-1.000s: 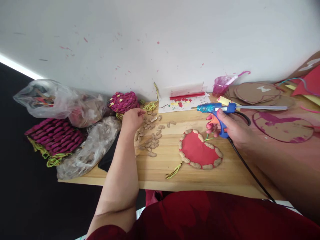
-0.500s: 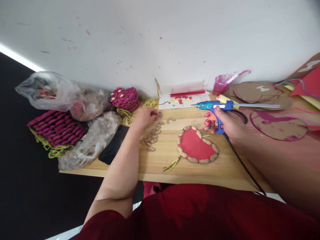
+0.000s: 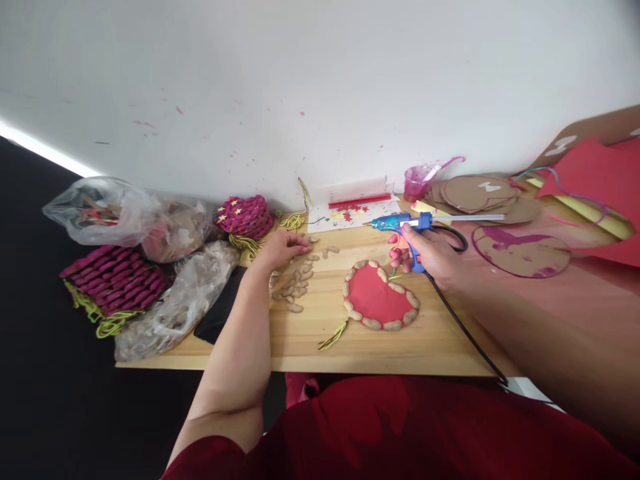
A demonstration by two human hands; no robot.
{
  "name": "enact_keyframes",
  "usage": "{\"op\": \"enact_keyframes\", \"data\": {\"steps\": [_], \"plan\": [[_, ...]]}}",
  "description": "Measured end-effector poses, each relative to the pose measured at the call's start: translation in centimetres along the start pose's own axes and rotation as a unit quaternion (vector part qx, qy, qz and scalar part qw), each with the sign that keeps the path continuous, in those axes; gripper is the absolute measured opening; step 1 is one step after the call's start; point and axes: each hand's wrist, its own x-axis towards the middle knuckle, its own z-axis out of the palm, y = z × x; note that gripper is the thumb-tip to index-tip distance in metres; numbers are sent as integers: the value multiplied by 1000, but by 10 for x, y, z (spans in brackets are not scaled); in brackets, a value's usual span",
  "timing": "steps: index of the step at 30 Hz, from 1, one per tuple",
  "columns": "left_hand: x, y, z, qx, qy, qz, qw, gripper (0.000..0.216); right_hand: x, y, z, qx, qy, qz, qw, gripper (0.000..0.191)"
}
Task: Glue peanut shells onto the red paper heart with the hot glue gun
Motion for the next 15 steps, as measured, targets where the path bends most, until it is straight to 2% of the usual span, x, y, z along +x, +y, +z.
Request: {"op": "enact_keyframes", "data": {"steps": [3, 8, 13, 15], "plan": [[1, -1, 3, 4, 7, 2, 1000, 28, -1, -1, 1, -5, -2, 0, 1000, 47], [1, 0, 9, 20, 38, 0, 999, 25, -1, -1, 1, -12, 3, -6, 1000, 48], [-1, 5, 10, 91, 124, 9, 988, 26, 0, 2, -1, -12, 1, -4, 1000, 46], [-2, 6, 7, 97, 162, 15, 982, 34, 0, 2, -2, -11, -4, -4, 1000, 46]]}}
